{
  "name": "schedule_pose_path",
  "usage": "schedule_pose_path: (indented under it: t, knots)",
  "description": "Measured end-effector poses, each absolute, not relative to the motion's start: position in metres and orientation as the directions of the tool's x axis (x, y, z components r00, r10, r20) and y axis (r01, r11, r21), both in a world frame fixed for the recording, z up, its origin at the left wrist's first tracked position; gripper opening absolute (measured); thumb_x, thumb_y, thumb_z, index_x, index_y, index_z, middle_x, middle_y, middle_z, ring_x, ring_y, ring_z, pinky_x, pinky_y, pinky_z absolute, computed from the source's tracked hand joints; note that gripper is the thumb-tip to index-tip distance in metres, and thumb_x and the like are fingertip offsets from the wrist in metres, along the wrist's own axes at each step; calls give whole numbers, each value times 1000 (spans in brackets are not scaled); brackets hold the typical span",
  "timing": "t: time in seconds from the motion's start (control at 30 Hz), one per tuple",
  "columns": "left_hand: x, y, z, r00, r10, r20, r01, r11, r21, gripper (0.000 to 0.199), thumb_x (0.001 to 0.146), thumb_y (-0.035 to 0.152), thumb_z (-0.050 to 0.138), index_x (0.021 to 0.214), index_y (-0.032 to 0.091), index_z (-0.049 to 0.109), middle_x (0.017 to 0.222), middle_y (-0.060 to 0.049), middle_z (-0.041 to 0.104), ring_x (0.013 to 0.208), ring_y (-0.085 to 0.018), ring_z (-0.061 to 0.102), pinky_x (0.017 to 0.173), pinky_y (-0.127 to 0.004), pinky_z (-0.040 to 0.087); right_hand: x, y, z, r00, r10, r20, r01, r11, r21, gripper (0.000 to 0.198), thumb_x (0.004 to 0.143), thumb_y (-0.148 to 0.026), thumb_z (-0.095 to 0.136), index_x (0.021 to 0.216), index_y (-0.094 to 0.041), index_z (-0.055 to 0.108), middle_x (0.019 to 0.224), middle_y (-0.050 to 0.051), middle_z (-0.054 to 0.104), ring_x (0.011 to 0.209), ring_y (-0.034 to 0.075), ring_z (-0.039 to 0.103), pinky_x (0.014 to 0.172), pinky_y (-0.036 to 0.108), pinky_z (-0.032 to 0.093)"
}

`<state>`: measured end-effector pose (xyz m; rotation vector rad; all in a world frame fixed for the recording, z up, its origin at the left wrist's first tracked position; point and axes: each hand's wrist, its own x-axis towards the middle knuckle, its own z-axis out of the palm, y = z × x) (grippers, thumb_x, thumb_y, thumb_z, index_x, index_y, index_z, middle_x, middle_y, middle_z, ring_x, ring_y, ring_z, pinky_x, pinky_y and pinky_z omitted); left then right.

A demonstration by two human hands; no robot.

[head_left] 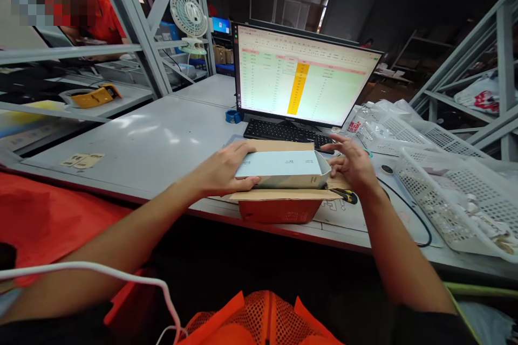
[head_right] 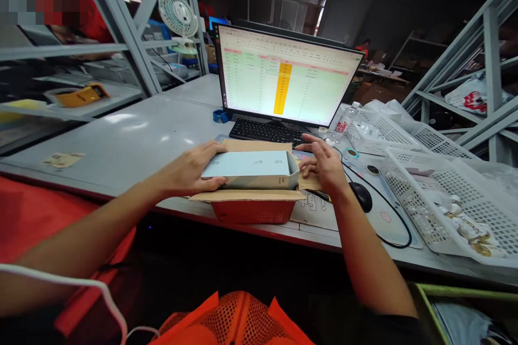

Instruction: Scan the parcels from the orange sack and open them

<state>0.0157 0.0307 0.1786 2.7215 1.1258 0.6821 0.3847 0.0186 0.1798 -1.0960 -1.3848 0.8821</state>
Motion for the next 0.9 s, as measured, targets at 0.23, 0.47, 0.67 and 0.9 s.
schedule_pose_path:
  t: [0.23, 0.47, 0.67, 0.9]
  knots:
    - [4, 31, 129, 376, 548, 747, 431, -817, 382, 58, 103, 65, 48, 134, 15, 54, 120, -13, 60, 107, -29, 61, 92, -40, 52, 396, -39, 86, 117, 920, 373, -121, 386, -914, 119, 61, -100, 73, 159, -36, 53, 167, 9, 49, 157, 39, 41, 130, 56, 35]
    - [10, 14, 100, 249, 645, 723, 257, -763, 592, 72, 102, 79, 40, 130, 16, 59, 121, -14, 61, 108, -30, 63, 94, -41, 52, 373, -104, 52, -56, 976, 209, -193, 194, -962, 143, 59, -80, 93, 172, -43, 14, 179, 10, 26, 161, 40, 35, 127, 55, 37]
    - [-2, 13, 101, 124, 871, 476, 1, -480, 877, 86, 83, 93, 54, 125, 19, 66, 116, -14, 71, 110, -38, 68, 91, -47, 60, 380, -120, 59, 58, 977, 204, -120, 210, -970, 127, 62, -77, 90, 168, -40, 30, 171, 11, 43, 154, 42, 46, 122, 55, 43]
    - [-21, 28, 98, -358, 863, 358, -189, -442, 877, 82, 87, 93, 46, 138, 31, 63, 137, -9, 69, 139, -32, 60, 106, -45, 61, 442, -160, 48, 351, 901, 253, 65, 246, -967, 73, 79, -89, 56, 138, -49, 69, 129, 11, 76, 120, 48, 72, 96, 75, 57]
